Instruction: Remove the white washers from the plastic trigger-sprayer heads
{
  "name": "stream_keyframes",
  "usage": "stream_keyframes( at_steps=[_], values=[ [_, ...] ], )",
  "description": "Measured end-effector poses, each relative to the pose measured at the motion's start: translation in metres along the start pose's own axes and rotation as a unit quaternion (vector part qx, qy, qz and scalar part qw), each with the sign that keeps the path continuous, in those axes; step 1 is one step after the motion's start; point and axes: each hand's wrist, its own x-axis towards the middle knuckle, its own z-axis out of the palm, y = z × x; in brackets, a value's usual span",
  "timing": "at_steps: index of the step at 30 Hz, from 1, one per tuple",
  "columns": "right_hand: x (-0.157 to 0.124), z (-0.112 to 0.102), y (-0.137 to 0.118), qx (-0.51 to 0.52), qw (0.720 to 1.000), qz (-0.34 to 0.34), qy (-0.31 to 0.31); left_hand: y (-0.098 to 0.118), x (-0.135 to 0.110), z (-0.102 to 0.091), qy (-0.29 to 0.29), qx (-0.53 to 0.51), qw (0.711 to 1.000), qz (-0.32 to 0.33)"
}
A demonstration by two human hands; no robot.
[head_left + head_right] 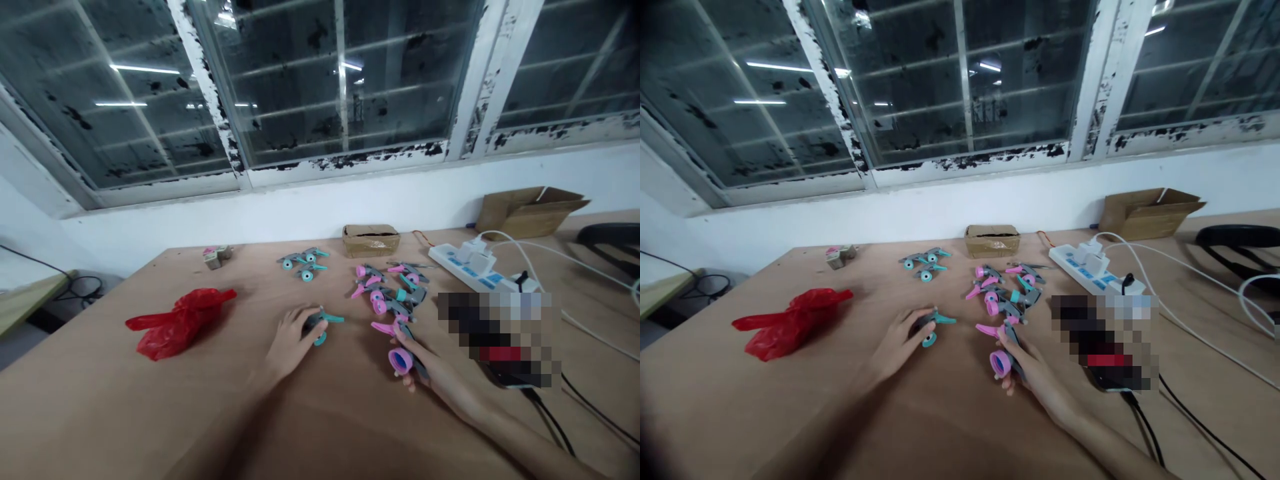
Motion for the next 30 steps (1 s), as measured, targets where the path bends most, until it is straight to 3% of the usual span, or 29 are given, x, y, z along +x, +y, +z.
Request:
stream_keyframes(
  at_steps=[7,11,14,17,21,24,27,30],
  values=[
    [0.003,0.003,0.0,0.017,1.0,0.017,0.02,-0.05,0.1,0.004,0.089,0.006,0.994,-0.067],
    [-0.004,0.006,-0.007,0.022,0.999,0.031,0.017,-0.073,0.129,0.01,0.102,0.052,0.989,-0.094],
    [-0.006,0.007,-0.011,0.035,0.998,0.049,0.005,-0.075,0.141,0.017,0.103,0.088,0.986,-0.099],
    [-0.005,0.003,-0.016,0.087,0.992,0.08,-0.039,-0.067,0.15,0.026,0.086,0.109,0.987,-0.085],
    [0.001,-0.009,-0.022,0.206,0.961,0.149,-0.107,-0.051,0.157,0.037,0.066,0.118,0.988,-0.07],
    [0.005,-0.017,-0.023,0.259,0.945,0.151,-0.128,-0.037,0.159,0.042,0.059,0.12,0.988,-0.073],
    [0.006,-0.02,-0.024,0.268,0.944,0.135,-0.14,-0.012,0.155,0.043,0.07,0.13,0.986,-0.083],
    [0.007,-0.021,-0.026,0.276,0.943,0.127,-0.138,0.028,0.137,0.042,0.067,0.124,0.989,-0.052]
  ],
)
